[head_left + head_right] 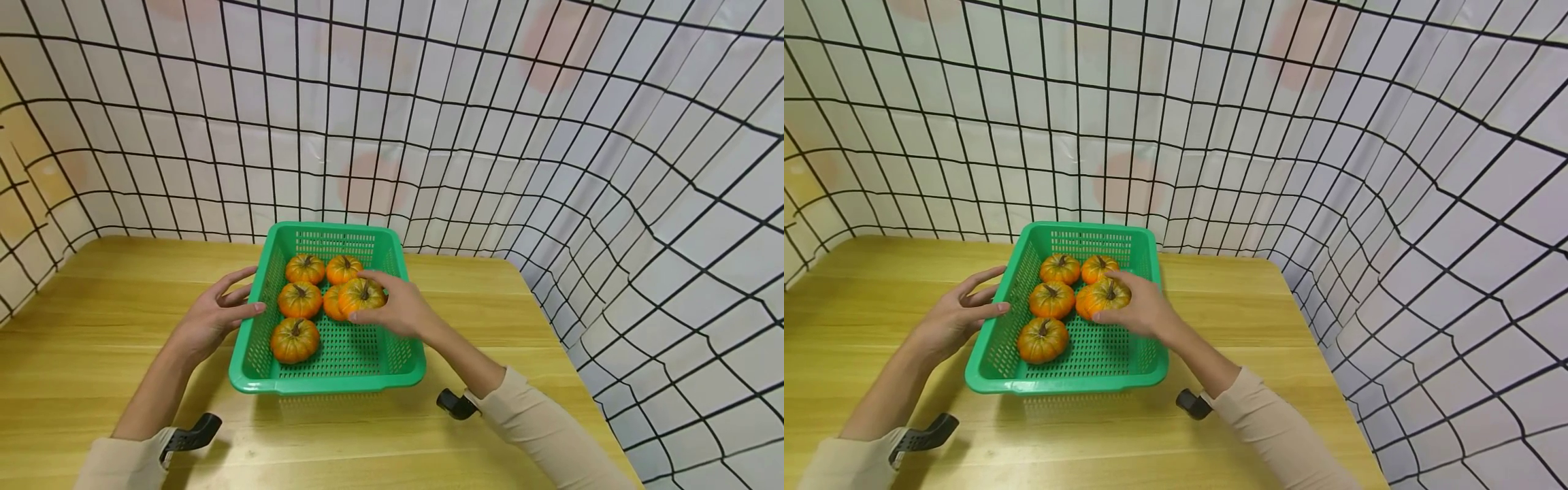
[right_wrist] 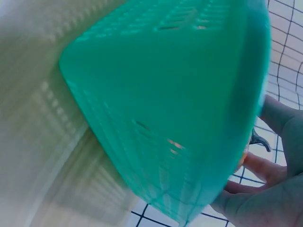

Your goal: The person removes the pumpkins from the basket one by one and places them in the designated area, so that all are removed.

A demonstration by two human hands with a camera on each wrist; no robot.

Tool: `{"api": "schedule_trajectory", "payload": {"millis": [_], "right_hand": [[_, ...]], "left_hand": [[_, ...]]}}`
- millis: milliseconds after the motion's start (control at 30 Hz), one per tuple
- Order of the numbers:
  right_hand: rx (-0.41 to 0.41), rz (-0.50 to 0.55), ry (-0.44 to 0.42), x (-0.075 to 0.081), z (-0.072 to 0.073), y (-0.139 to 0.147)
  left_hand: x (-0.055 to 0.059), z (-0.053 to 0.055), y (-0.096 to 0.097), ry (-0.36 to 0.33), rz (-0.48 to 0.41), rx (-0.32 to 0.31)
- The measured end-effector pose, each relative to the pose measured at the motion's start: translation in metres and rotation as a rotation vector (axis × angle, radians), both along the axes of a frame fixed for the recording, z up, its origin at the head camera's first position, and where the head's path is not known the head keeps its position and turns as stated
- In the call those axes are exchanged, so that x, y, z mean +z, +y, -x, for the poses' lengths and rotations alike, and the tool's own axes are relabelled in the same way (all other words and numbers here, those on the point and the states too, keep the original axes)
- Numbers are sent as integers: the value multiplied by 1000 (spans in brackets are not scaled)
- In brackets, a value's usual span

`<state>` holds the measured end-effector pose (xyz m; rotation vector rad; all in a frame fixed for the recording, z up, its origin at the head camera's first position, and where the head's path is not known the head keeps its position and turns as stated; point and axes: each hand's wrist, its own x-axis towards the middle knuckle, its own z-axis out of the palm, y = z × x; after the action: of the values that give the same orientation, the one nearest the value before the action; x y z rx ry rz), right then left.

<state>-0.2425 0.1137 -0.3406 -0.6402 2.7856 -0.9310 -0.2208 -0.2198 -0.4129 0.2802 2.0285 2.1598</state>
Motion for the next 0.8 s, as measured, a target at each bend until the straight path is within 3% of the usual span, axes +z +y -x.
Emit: {"api": "schedule_trajectory", "payload": {"millis": [467, 800], "right_hand": [[-116, 62, 61, 17, 5, 23], [-193, 76, 78, 18, 12, 43]], "left_hand": [[0, -1, -1, -2, 3, 0], [1, -2, 0, -6, -4, 3]]}}
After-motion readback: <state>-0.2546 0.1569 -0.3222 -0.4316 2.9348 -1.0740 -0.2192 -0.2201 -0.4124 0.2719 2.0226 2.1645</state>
